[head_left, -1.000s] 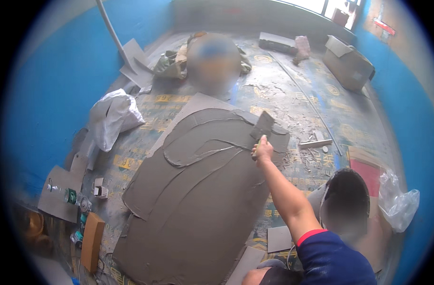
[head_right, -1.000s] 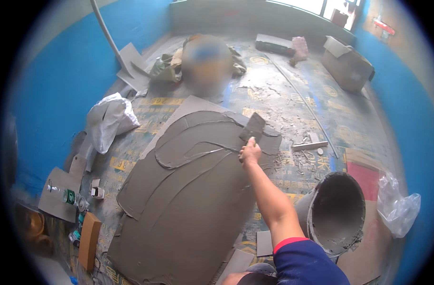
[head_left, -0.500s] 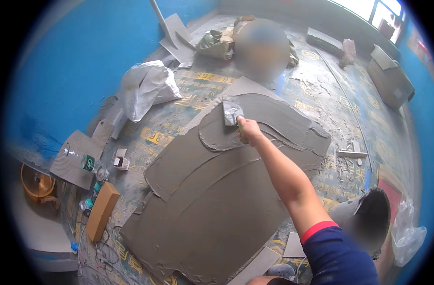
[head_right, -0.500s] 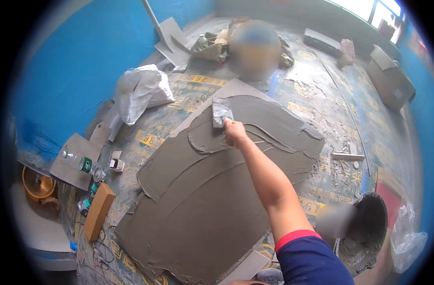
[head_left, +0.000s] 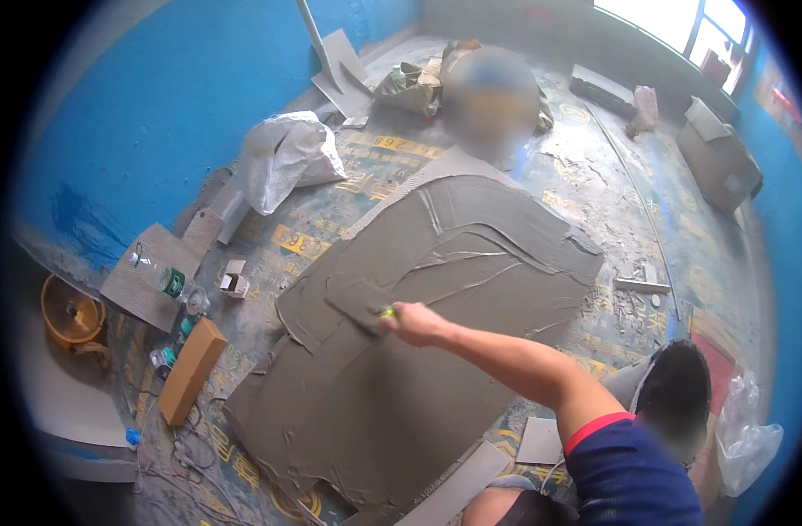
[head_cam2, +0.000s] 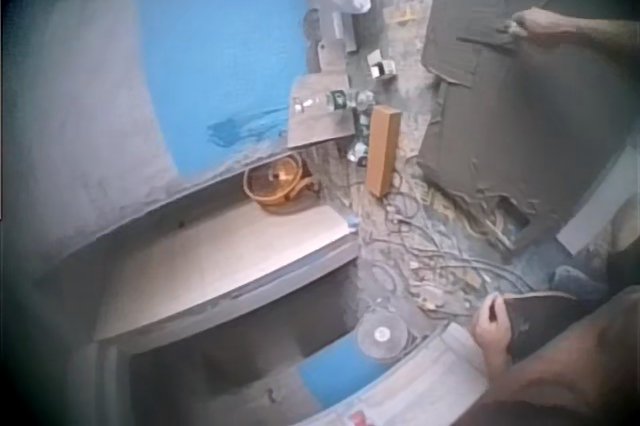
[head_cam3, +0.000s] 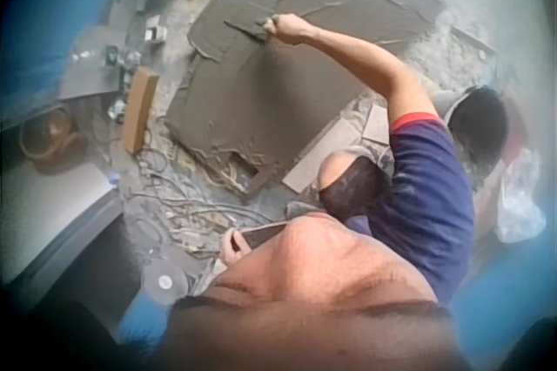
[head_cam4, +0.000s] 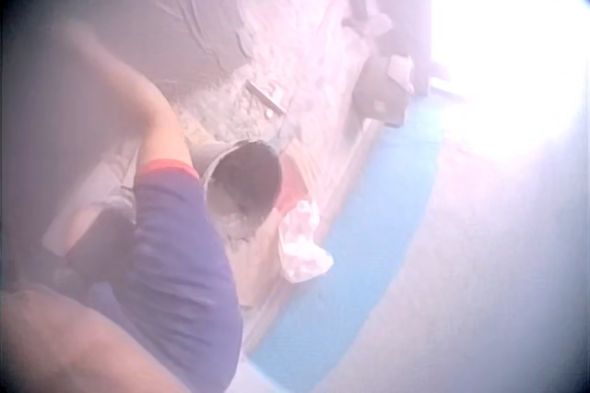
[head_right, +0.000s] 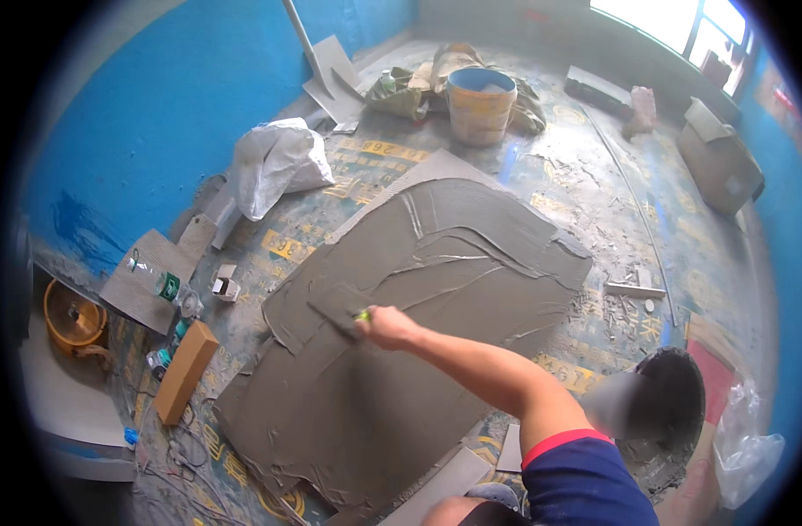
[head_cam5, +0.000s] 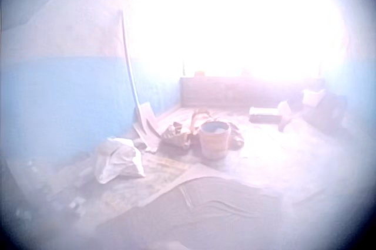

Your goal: The person applies mortar from a bucket onto the back of a large tile using a trowel and spreads it evenly across the surface.

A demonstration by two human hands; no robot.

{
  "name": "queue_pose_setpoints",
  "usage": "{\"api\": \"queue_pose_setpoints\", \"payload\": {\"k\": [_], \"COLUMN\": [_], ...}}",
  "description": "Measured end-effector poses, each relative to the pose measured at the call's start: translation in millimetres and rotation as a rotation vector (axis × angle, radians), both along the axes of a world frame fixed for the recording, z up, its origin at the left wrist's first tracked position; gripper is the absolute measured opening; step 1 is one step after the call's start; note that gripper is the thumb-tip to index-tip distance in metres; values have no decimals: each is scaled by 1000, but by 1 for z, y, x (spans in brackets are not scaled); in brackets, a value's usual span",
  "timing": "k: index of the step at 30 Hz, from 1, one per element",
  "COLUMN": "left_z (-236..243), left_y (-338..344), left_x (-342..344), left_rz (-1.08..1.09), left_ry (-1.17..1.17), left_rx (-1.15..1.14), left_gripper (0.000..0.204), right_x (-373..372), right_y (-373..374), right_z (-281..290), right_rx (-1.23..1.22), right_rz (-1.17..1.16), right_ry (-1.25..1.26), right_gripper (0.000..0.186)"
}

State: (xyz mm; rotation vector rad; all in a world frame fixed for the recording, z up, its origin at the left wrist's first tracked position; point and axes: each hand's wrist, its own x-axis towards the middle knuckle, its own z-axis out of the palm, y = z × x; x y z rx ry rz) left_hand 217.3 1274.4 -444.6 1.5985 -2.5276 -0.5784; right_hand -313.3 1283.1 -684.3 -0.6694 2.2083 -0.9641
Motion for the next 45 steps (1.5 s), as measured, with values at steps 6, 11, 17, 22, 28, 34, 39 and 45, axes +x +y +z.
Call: {"api": "queue_pose_setpoints", "payload": {"k": [6, 11, 17, 22, 28, 34, 39, 45], "left_z": [15, 12, 6, -6, -2, -2, -10, -23], "left_y": [10, 5, -7, -16, -21, -28, -26, -38], "left_x": [15, 32, 31, 49, 15, -11, -28, -39], "left_rz": [62, 41, -65, -114, -250, -540, -645, -644], "left_ry": [5, 19, 58, 213, 301, 289, 333, 351], "left_rx": [129, 132, 233, 279, 401, 338, 373, 452], "left_gripper": [23, 26, 29, 27, 27, 30, 31, 31], "right_x": [-71, -75, -37, 15, 134, 183, 242, 246], "right_y": [109, 207, 316, 326, 273, 364, 509, 502], "right_z": [-32, -59, -91, -73, 3, 197, 260, 184], "right_rx": [125, 201, -107, -367, -417, -193, 701, 1375], "right_rz": [-634, -1081, -1479, -1551, -1350, -1028, -833, -708], "right_ry": [232, 279, 117, -28, -120, 272, 478, 162], "right_gripper": [51, 50, 41, 37, 37, 32, 36, 32]}}
